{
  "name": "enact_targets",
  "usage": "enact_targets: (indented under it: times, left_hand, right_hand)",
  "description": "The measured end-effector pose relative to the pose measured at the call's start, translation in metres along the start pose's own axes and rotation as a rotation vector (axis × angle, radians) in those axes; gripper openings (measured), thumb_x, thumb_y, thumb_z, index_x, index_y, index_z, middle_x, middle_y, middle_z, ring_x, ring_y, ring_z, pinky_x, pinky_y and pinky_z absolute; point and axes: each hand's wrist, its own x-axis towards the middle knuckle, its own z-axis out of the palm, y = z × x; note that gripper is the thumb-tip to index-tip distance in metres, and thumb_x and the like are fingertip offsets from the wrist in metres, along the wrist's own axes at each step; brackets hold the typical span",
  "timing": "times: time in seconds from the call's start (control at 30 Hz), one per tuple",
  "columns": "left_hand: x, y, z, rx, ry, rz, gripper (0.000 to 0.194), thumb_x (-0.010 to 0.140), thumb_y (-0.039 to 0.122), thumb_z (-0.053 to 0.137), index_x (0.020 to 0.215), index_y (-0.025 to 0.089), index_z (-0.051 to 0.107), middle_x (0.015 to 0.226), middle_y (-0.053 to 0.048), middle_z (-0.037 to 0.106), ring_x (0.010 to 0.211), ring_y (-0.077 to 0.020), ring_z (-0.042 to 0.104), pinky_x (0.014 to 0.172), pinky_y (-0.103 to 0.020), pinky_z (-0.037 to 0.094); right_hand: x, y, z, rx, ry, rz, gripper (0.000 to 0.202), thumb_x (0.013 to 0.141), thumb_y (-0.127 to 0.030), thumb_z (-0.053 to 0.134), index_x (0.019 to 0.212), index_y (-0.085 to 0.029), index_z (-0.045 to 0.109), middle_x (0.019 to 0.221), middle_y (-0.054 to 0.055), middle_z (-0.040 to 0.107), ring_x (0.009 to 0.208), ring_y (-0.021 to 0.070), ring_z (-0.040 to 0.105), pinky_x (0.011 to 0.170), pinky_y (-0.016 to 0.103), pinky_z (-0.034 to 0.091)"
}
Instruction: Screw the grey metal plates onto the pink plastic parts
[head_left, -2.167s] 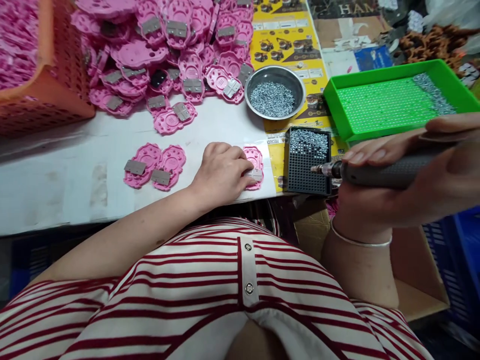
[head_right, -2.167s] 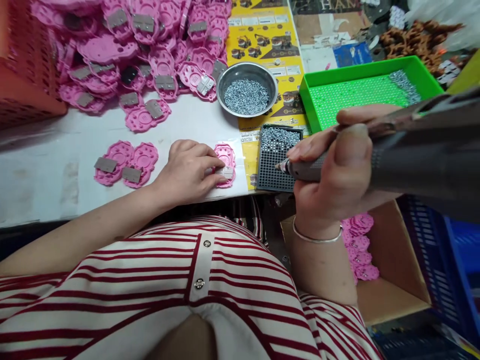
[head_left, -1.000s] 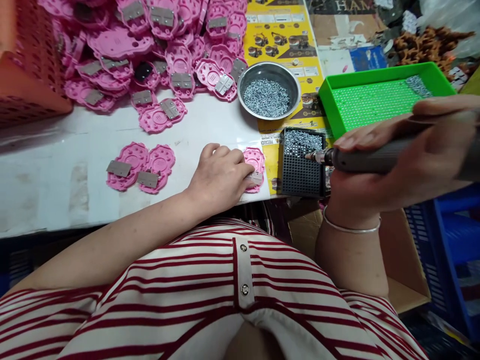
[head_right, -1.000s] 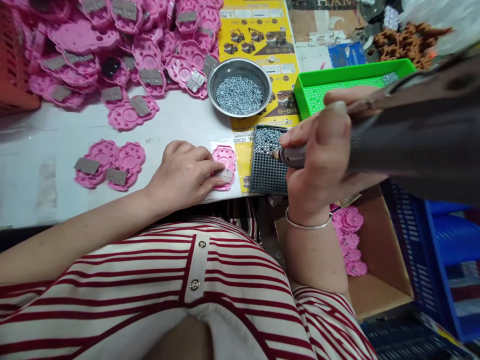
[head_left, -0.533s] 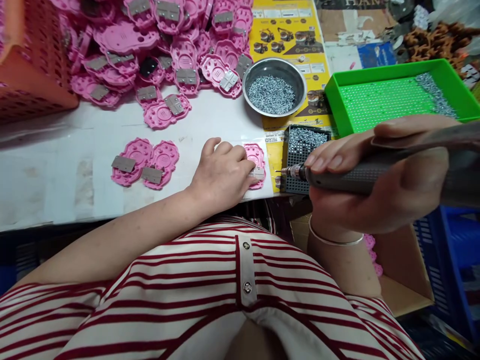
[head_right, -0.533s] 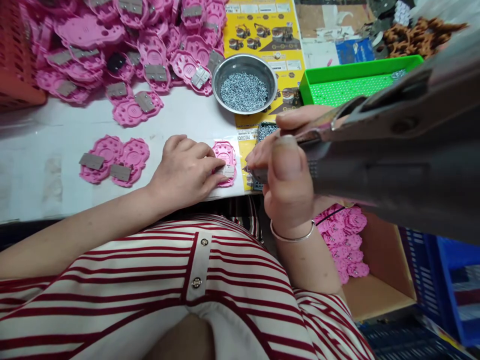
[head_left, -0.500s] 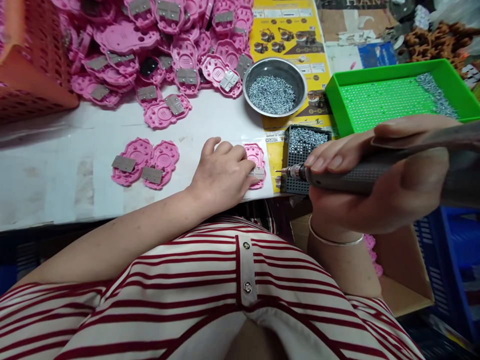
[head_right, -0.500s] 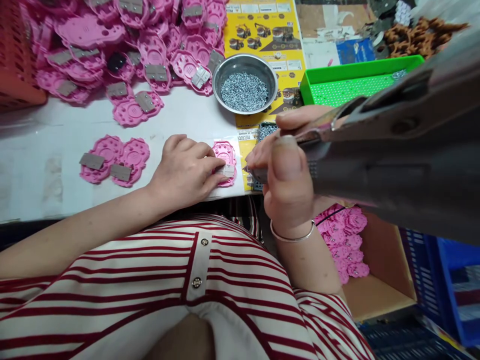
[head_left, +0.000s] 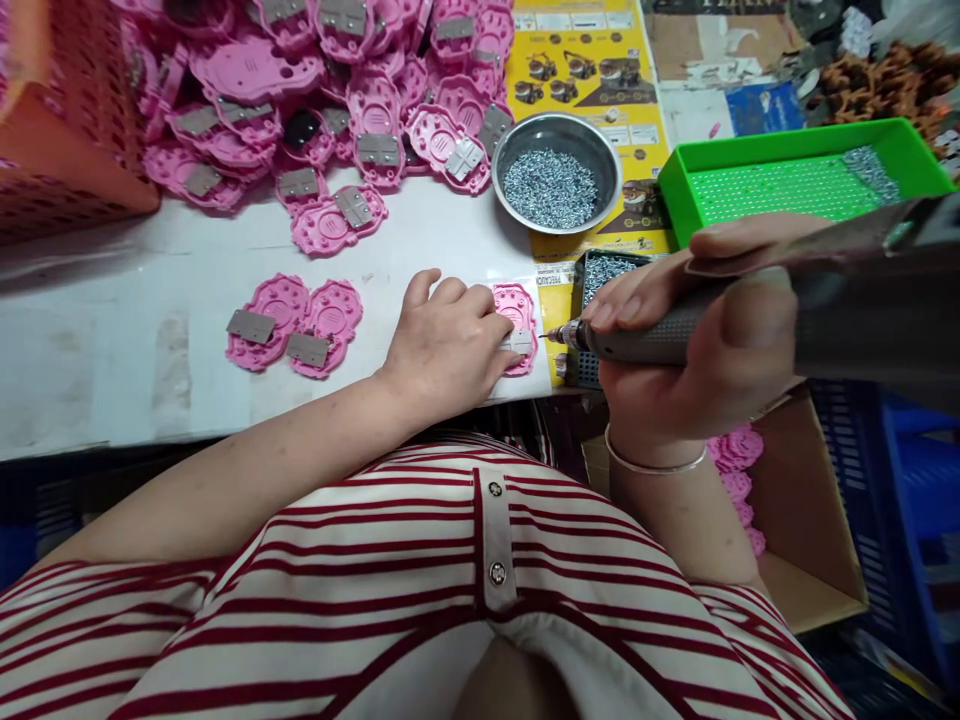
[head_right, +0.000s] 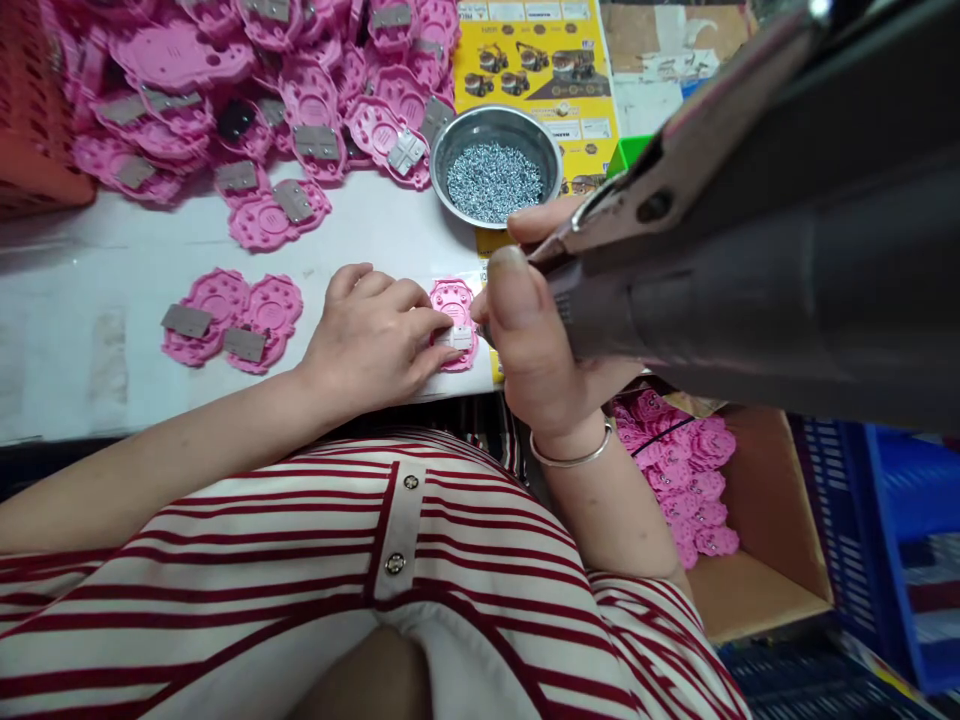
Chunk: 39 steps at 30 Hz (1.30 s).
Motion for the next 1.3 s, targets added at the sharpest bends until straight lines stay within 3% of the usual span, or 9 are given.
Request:
enact_targets:
  times: [0.1, 0.3, 0.57, 0.67, 0.83, 0.9, 1.0, 1.17, 1.3]
  left_hand:
    - [0.001, 0.0, 0.0, -0.017, -0.007, -0.002, 0.027, 0.092, 0.04, 0.064, 0.102, 0.02, 0.079, 0.1, -0.011, 0.07, 0.099, -0.0333, 0.06, 0.103, -0.055, 0.037]
    - [0.003, 0.0, 0.001, -0.035, -0.017, 0.001, 0.031, 0.093, 0.045, 0.064, 0.103, 0.019, 0.079, 0.099, -0.011, 0.069, 0.098, -0.0328, 0.059, 0.102, -0.055, 0.037]
    - [0.003, 0.0, 0.003, -0.087, 0.005, 0.008, 0.027, 0.092, 0.043, 0.066, 0.096, 0.019, 0.078, 0.098, -0.01, 0.069, 0.097, -0.0313, 0.058, 0.103, -0.055, 0.036]
    - [0.003, -0.002, 0.004, -0.11, 0.035, 0.024, 0.022, 0.09, 0.039, 0.069, 0.091, 0.018, 0.076, 0.097, -0.01, 0.07, 0.097, -0.0305, 0.059, 0.104, -0.055, 0.036]
    - [-0.001, -0.009, 0.003, -0.32, 0.04, 0.043, 0.012, 0.089, 0.026, 0.067, 0.082, 0.018, 0.07, 0.082, -0.005, 0.07, 0.082, -0.023, 0.061, 0.085, -0.041, 0.047]
    - [-0.003, -0.014, 0.002, -0.488, 0.068, 0.025, 0.013, 0.091, 0.023, 0.061, 0.095, 0.017, 0.072, 0.085, -0.005, 0.071, 0.079, -0.0198, 0.063, 0.078, -0.035, 0.048]
    - [-0.005, -0.019, -0.004, -0.659, 0.064, -0.032, 0.024, 0.094, 0.026, 0.056, 0.109, 0.016, 0.071, 0.096, -0.005, 0.074, 0.086, -0.0186, 0.066, 0.08, -0.032, 0.05]
    - [-0.009, -0.024, -0.014, -0.75, -0.024, -0.199, 0.014, 0.086, 0.029, 0.059, 0.089, 0.019, 0.07, 0.084, -0.001, 0.072, 0.078, -0.017, 0.064, 0.076, -0.03, 0.05]
    - [-0.022, -0.034, -0.006, -0.714, -0.008, -0.235, 0.016, 0.083, 0.035, 0.066, 0.077, 0.02, 0.069, 0.08, -0.001, 0.072, 0.078, -0.0186, 0.063, 0.077, -0.034, 0.05]
  right_hand:
    - [0.001, 0.004, 0.006, 0.033, 0.079, -0.059, 0.028, 0.083, -0.056, 0.066, 0.096, -0.031, 0.065, 0.061, -0.012, 0.048, 0.049, 0.0051, 0.052, 0.05, 0.025, 0.047]
    - [0.003, 0.003, 0.01, -0.026, 0.104, -0.013, 0.027, 0.082, -0.054, 0.068, 0.092, -0.029, 0.063, 0.059, -0.012, 0.046, 0.047, 0.0058, 0.053, 0.046, 0.024, 0.046]
    - [0.006, 0.001, 0.004, 0.072, 0.043, -0.079, 0.02, 0.085, -0.045, 0.068, 0.093, -0.027, 0.067, 0.057, -0.012, 0.05, 0.046, 0.0046, 0.051, 0.048, 0.024, 0.046]
    - [0.009, -0.001, 0.004, 0.068, 0.013, -0.156, 0.017, 0.09, -0.04, 0.063, 0.082, -0.025, 0.065, 0.054, -0.011, 0.048, 0.044, 0.0037, 0.047, 0.047, 0.021, 0.047]
    - [0.009, 0.001, -0.001, 0.048, 0.023, -0.28, 0.023, 0.093, -0.037, 0.056, 0.073, -0.026, 0.061, 0.058, -0.009, 0.05, 0.049, 0.0026, 0.05, 0.05, 0.018, 0.05]
    - [0.007, 0.003, -0.005, 0.048, 0.03, -0.276, 0.021, 0.095, -0.037, 0.054, 0.079, -0.028, 0.064, 0.063, -0.009, 0.053, 0.054, 0.0027, 0.054, 0.053, 0.018, 0.051]
    - [0.005, 0.003, -0.008, 0.102, 0.048, -0.242, 0.02, 0.095, -0.039, 0.054, 0.082, -0.029, 0.065, 0.065, -0.009, 0.053, 0.056, 0.0023, 0.055, 0.056, 0.018, 0.052]
    - [0.003, -0.003, -0.009, 0.055, 0.06, -0.273, 0.025, 0.094, -0.036, 0.054, 0.073, -0.026, 0.065, 0.061, -0.008, 0.054, 0.052, 0.0029, 0.051, 0.052, 0.018, 0.05]
    - [0.002, -0.003, -0.01, 0.1, 0.056, -0.241, 0.019, 0.093, -0.036, 0.056, 0.082, -0.027, 0.068, 0.063, -0.008, 0.056, 0.054, 0.0034, 0.054, 0.054, 0.019, 0.052]
